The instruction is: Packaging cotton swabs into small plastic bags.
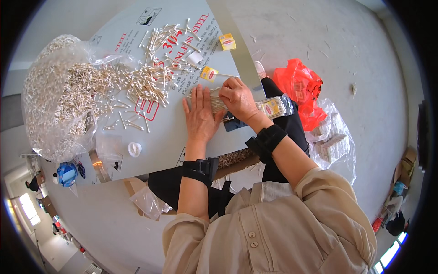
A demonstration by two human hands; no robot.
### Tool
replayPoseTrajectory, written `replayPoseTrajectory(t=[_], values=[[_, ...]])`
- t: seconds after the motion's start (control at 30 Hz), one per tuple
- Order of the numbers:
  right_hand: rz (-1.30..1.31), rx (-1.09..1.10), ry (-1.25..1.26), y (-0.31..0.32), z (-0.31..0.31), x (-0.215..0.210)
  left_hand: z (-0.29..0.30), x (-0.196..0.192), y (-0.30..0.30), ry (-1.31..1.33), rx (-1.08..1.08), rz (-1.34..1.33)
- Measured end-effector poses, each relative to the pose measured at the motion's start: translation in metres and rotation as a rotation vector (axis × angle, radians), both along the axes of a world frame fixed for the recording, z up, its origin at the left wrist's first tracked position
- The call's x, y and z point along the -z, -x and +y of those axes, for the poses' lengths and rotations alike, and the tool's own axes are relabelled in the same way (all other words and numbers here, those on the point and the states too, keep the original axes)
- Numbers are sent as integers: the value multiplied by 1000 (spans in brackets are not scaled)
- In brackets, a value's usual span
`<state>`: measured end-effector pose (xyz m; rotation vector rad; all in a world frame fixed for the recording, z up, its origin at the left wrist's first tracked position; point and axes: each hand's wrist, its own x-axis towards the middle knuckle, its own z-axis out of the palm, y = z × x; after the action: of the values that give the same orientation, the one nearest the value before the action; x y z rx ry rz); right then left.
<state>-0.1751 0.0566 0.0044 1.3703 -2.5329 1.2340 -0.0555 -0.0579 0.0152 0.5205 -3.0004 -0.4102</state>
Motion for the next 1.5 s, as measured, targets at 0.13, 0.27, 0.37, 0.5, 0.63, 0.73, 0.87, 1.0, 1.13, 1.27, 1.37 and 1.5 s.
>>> replayPoseTrajectory(t=[0.13, 0.27, 0.37, 0.5, 0.63, 0.73, 0.87, 1.0, 1.13, 1.27, 1.37, 1.5], values=[[-121, 49, 196, 0, 0, -1, -11, 8, -8, 6, -54, 77], [-486, 39, 348, -6, -7, -8, -18, 18, -12, -212, -168, 338], [-599, 73, 410, -16, -11, -5, -17, 19, -8, -580, -264, 638], [-647, 70, 482, -27, -16, 0, -3, 17, 5, -876, -302, 757], [-692, 34, 472, -27, -16, -1, 15, 18, 8, -885, -309, 763], [-781, 64, 489, -22, -8, -1, 17, 19, 3, -998, -367, 868], [-704, 92, 529, -30, 6, 4, 23, 23, -7, -1036, -397, 929], [-712, 115, 527, -48, 5, 0, 40, 17, 4, -1032, -323, 811], [-790, 137, 602, -43, 11, 8, 33, 22, -3, -1104, -336, 914], [-775, 154, 568, -21, 8, 7, 13, 26, 2, -1075, -411, 963], [-743, 106, 529, -11, -7, 3, -1, 25, 18, -1123, -408, 987], [-661, 27, 477, -18, -17, 0, 2, 26, 29, -1144, -338, 920]])
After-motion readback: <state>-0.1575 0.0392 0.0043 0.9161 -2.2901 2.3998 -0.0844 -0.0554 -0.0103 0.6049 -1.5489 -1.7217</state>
